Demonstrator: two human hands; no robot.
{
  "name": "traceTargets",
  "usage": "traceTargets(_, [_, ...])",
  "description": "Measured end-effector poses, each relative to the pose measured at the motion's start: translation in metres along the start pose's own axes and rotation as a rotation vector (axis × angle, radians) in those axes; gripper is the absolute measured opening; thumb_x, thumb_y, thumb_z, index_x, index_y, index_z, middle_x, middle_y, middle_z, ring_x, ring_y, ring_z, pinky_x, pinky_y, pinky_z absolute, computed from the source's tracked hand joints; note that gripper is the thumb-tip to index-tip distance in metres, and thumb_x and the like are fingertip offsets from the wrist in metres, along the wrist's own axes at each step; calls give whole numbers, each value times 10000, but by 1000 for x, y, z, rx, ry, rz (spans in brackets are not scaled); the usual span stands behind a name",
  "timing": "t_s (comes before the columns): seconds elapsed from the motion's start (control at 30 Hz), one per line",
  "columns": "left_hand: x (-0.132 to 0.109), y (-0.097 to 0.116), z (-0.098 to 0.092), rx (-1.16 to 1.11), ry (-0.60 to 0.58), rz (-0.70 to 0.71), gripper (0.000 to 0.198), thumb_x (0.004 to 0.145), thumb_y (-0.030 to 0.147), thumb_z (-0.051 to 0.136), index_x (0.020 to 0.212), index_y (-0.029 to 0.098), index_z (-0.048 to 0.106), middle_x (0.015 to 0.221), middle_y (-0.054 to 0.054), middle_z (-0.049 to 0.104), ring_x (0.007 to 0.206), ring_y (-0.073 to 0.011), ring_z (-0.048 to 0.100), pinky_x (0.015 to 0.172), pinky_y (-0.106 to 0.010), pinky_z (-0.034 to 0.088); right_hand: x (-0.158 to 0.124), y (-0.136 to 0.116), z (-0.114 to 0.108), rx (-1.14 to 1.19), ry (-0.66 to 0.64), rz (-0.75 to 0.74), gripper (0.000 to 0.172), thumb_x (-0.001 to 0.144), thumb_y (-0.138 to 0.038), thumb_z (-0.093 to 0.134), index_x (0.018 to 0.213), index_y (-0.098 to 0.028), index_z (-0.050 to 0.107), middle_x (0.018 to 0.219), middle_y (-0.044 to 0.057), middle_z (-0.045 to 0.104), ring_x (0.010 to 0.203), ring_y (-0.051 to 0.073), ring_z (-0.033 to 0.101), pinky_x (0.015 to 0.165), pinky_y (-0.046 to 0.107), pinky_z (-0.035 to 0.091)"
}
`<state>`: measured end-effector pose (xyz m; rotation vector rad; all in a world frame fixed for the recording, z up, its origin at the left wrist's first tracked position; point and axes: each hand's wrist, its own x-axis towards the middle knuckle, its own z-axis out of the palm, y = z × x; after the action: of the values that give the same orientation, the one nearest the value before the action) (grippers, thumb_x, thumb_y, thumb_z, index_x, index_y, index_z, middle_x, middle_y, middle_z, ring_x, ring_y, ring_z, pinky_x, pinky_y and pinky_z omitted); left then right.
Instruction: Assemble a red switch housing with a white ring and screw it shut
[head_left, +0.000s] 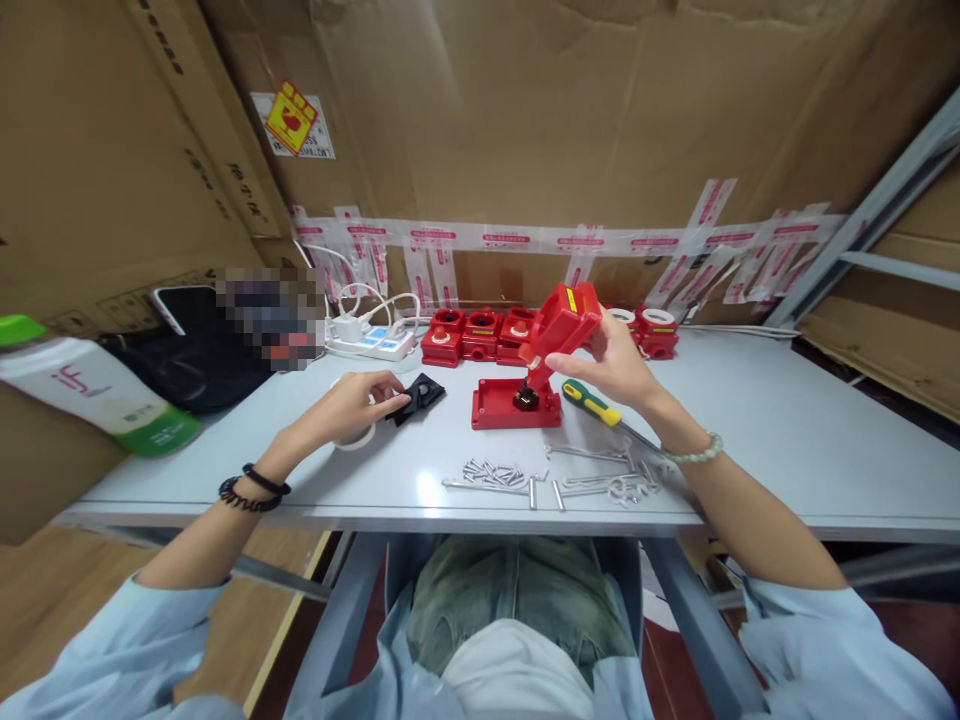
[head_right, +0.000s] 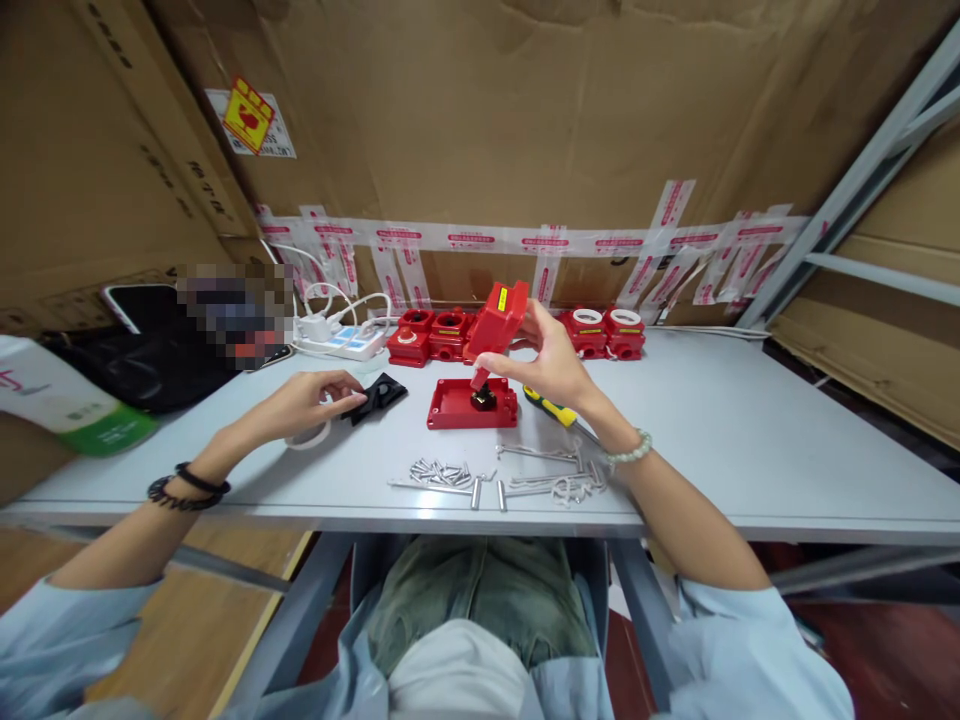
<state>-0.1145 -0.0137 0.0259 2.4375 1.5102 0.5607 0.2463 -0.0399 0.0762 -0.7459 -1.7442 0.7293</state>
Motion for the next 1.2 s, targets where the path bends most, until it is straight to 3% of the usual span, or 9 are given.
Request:
traceTargets(0.17, [1, 1, -3, -28, 11, -3, 419, 838, 573, 564, 858, 188, 729, 767, -48, 740, 711, -205, 653, 688, -296, 476, 0, -1, -2, 5, -11, 17, 663, 571, -449, 910, 1088, -224, 561, 1133, 103, 733, 1026, 292, 708, 954, 514, 556])
traceTargets(0.37, [3, 6, -16, -21, 99, 1, 379, 811, 526, 577, 856, 185, 737, 789, -49, 749, 718, -198, 658, 694, -297, 490, -1, -6, -4, -47, 35, 42, 668, 560, -531, 893, 1076, -253, 573, 1105, 83, 737, 1042, 305, 701, 949, 526, 561])
traceTargets(0.6, [4, 4, -6, -41, 5, 27, 394, 826, 532, 576, 894, 175, 729, 814, -62, 742, 746, -204, 663, 695, -301, 495, -1, -11, -3, -75, 19, 50, 626, 591, -539, 870, 1061, -241, 583, 1119, 104, 726, 1055, 316, 692, 946, 536, 553])
traceTargets(0.73, [2, -8, -13, 15, 65, -17, 501, 864, 589, 487, 1007, 157, 697, 975, -97, 733, 867, -232, 668, 712, -307, 499, -2, -10, -4, -66, 19, 34, 613, 601, -482, 881, 1069, -233, 574, 1124, 108, 726, 1070, 312, 690, 951, 526, 551])
traceTargets(0.9, [-7, -33, -20, 149, -38, -57, 601, 775, 691, 509, 1004, 172, 706, 954, -118, 701, 867, -263, 661, 801, -352, 509, -2, -7, -4, -72, 13, 34, 655, 585, -487, 889, 1092, -232, 563, 1137, 109, 728, 1063, 310, 692, 940, 530, 555])
traceTargets(1.0, [-9, -42, -16, 148, -31, -59, 632, 762, 694, 523, 1079, 176, 701, 999, -128, 676, 856, -261, 664, 805, -357, 517, -1, -4, -4, -80, 8, 27, 708, 557, -513, 896, 1116, -238, 560, 1133, 95, 731, 1054, 301, 693, 959, 537, 552])
traceTargets(1.2, [3, -54, -15, 124, -27, -13, 453, 747, 627, 573, 789, 200, 717, 881, -116, 683, 843, -272, 641, 824, -379, 509, -1, -3, -8, -84, 12, 14, 740, 577, -552, 875, 1166, -245, 550, 1140, 87, 726, 1050, 287, 696, 969, 517, 556])
